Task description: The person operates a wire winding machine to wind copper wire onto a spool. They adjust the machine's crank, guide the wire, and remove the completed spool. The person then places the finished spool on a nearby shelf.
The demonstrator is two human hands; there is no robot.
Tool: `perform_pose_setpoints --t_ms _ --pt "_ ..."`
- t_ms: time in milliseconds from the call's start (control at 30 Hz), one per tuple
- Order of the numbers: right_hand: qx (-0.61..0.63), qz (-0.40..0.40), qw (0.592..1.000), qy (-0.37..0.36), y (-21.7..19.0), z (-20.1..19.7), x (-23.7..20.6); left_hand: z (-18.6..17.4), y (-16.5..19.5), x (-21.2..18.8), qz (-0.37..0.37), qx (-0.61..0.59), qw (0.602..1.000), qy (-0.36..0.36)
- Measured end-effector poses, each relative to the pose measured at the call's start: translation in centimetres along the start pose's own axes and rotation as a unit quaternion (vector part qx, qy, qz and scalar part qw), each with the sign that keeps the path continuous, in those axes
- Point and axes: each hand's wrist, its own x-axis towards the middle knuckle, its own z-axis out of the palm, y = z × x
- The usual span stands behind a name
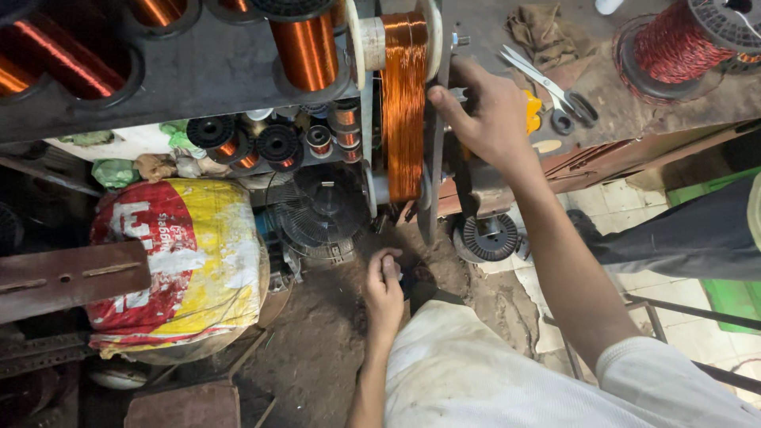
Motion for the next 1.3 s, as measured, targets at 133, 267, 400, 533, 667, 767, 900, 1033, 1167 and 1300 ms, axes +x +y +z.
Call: perform_pose_setpoints --t_ms 133,267,400,533,667,767,900,1033,1167,1300 --pt "-0.043 -0.006 0.999 -0.011 0.4 0.4 0.0 -0.2 -0.2 -0.2 -0.017 0.002 1.0 -0.001" --pt "-0.082 -0.02 0.996 -0.007 0.8 0.9 -0.1 -0.3 -0.8 -0.4 -0.016 0.012 1.0 0.004" --pt "-0.095 -0.038 0.995 0.0 0.8 1.1 0.0 -0.3 -1.6 -0.6 -0.031 0.032 0.999 0.0" --pt "-0.089 -0.036 0.995 -0.02 0.4 0.6 0.4 -0.4 -2.9 -0.9 -0.046 0.072 0.996 0.01" --pt "-0.072 -0.016 0.996 -0.05 0.2 -0.1 0.7 -0.6 -5.1 -1.7 -0.018 0.101 0.995 0.019" --pt "-0.047 -0.021 0.995 -0.081 0.5 -0.8 0.9 -0.8 -7.4 -2.0 0.055 0.129 0.989 0.04" --pt "-0.077 -0.051 0.986 -0.14 1.4 -2.1 1.1 -1.0 -10.6 -2.1 -0.028 0.184 0.982 0.007" --pt "-0.081 -0.039 0.978 -0.19 2.5 -3.3 1.5 -0.2 -12.5 -2.3 -0.041 0.251 0.967 -0.002" --pt "-0.053 -0.071 0.982 -0.166 3.2 -4.0 2.0 0.7 -13.0 -2.5 -0.096 0.342 0.935 -0.004" --pt "-0.071 -0.091 0.978 -0.171 3.7 -4.5 2.1 1.3 -12.9 -3.0 -0.159 0.356 0.92 -0.023"
